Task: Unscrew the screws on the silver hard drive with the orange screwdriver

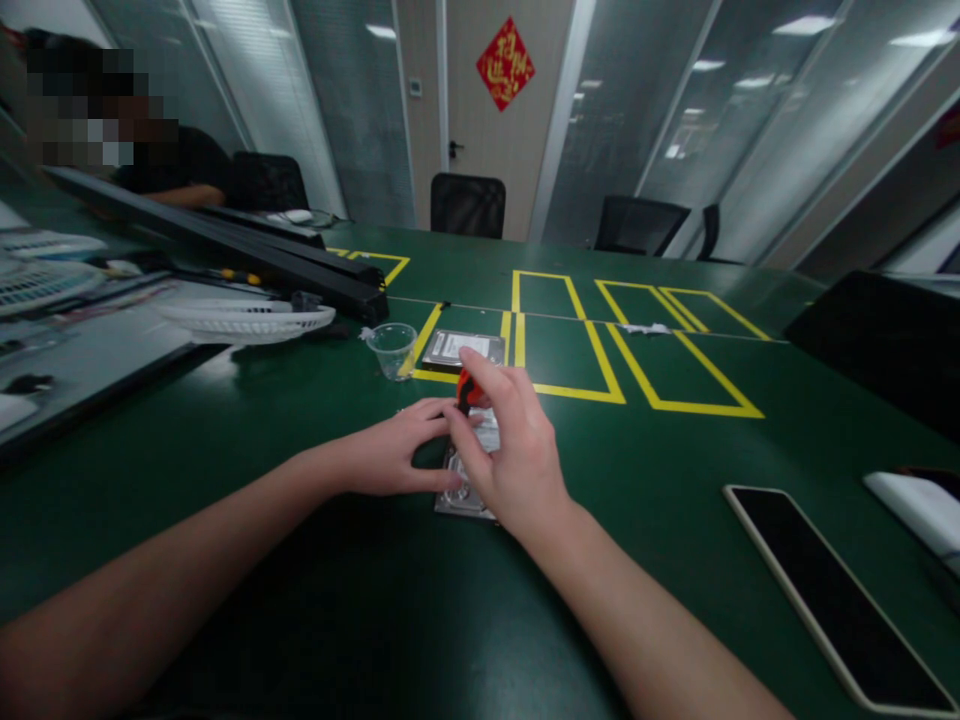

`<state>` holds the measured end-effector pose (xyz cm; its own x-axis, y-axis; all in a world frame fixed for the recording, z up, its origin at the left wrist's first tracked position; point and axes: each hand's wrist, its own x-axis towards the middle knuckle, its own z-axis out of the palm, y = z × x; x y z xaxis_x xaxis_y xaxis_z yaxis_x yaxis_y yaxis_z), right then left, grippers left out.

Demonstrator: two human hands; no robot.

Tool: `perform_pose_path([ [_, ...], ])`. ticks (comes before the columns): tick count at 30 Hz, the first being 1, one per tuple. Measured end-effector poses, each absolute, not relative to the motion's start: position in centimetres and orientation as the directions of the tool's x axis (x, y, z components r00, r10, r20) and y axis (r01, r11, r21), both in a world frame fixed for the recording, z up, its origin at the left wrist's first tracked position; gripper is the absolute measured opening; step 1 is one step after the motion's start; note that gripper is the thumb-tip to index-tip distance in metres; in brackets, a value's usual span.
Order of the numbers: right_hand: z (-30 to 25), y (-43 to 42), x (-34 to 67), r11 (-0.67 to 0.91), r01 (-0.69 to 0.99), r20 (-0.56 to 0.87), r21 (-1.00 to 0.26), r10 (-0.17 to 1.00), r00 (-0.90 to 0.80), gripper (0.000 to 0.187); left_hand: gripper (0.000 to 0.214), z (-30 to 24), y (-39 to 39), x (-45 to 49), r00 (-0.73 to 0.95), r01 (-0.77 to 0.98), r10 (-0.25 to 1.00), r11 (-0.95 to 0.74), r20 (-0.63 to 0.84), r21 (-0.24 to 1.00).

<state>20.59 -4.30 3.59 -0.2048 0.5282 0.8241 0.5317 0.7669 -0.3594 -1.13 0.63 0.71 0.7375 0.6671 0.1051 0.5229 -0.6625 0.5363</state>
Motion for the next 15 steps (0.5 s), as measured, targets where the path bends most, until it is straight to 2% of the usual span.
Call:
perform_pose_path([
  [4, 3.36, -4.32, 20.59, 0.769, 0.514, 0.824, -0.380, 0.534, -0.189, 0.067, 0.075, 0.91, 0.55, -1.07, 0.740, 0.513, 0.662, -0.667, 0.114, 0.541],
  [9, 2.91, -4.40, 20.59, 0.755, 0.463, 0.785, -0.464, 0.593, -0.179, 0.072, 0.081, 0.80, 0.56, -1.13, 0.737, 0.522, 0.667, -0.661, 0.105, 0.538],
  [12, 3.12, -4.29, 20.64, 0.755, 0.500, 0.799, -0.424, 0.572, -0.187, 0.072, 0.085, 0.72, 0.58, -1.16, 0.733, 0.539, 0.675, -0.652, 0.084, 0.533],
  [15, 3.59, -4.21, 20.61, 0.761, 0.540, 0.827, -0.360, 0.528, -0.192, 0.064, 0.080, 0.82, 0.55, -1.14, 0.738, 0.534, 0.670, -0.656, 0.084, 0.534],
])
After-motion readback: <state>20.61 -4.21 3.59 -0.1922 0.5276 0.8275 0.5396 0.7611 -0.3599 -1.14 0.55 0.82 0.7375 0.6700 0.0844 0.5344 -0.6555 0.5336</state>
